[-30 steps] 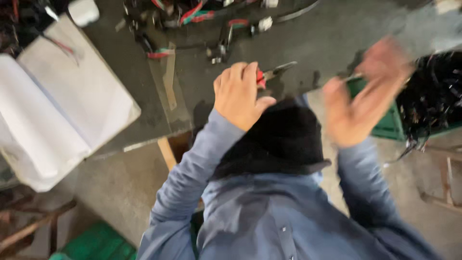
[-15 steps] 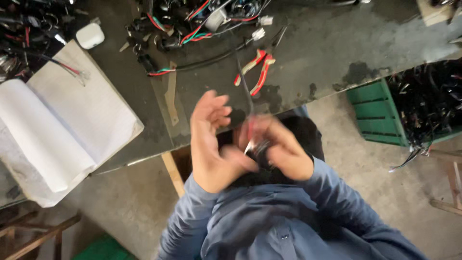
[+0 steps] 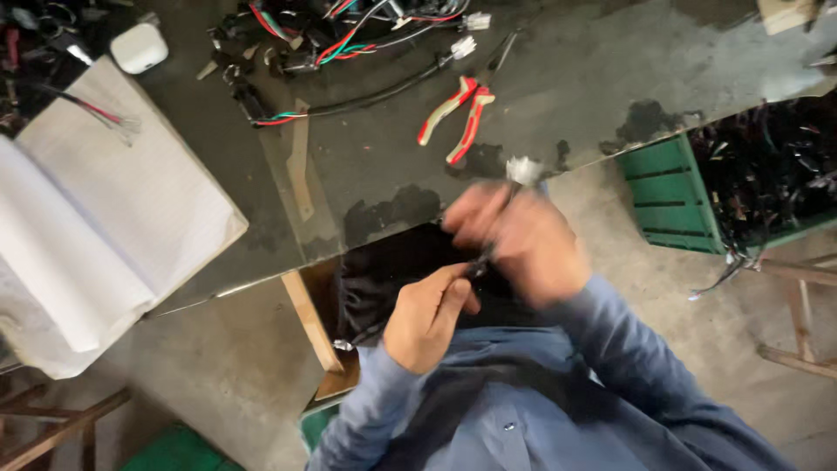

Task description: The person repeatedly strips the outer insulation from black electrical cables using red-handled pliers, exposing the inner conductors. The person handles multiple cables one at a time, cuts the insulation, and discards the stripped pieces onto the table.

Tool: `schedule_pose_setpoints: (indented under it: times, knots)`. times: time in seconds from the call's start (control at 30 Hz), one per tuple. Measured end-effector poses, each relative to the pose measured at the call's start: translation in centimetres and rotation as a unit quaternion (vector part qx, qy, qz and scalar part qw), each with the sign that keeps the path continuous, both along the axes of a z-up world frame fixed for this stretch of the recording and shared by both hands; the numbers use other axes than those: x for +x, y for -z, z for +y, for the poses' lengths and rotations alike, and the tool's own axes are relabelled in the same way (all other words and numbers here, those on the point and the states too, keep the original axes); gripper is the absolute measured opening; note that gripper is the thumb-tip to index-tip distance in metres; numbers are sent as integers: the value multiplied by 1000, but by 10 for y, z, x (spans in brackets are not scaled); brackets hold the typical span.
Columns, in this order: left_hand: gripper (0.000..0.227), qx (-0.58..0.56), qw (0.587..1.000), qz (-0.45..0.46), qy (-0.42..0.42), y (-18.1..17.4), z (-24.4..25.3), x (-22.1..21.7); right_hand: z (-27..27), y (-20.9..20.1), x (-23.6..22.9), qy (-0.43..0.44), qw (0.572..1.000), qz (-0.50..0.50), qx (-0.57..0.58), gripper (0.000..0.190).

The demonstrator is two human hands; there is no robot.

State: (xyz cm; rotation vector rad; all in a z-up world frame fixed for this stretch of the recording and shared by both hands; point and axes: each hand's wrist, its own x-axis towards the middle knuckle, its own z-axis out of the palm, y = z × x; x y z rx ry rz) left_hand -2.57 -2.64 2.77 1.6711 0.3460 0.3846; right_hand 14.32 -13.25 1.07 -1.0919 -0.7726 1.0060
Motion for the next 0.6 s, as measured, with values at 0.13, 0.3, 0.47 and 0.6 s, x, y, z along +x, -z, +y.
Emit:
schedule_pose_setpoints:
  times: [0.13, 0.3, 0.47, 0.6]
  knots:
    - [39, 25, 997, -39, -64, -16, -12, 12, 7, -20, 18, 81, 987, -139, 10, 28]
    - [37, -225, 971, 29, -72, 7, -2, 4, 10, -24, 18, 51, 948, -314, -25, 21]
    - [31, -391, 845, -317, -179, 23, -2, -3, -2, 11, -28, -165, 938, -123, -279, 26]
    - [32, -430, 794, -406, -140, 13, -1, 12, -11, 28, -38, -34, 936, -269, -223, 40]
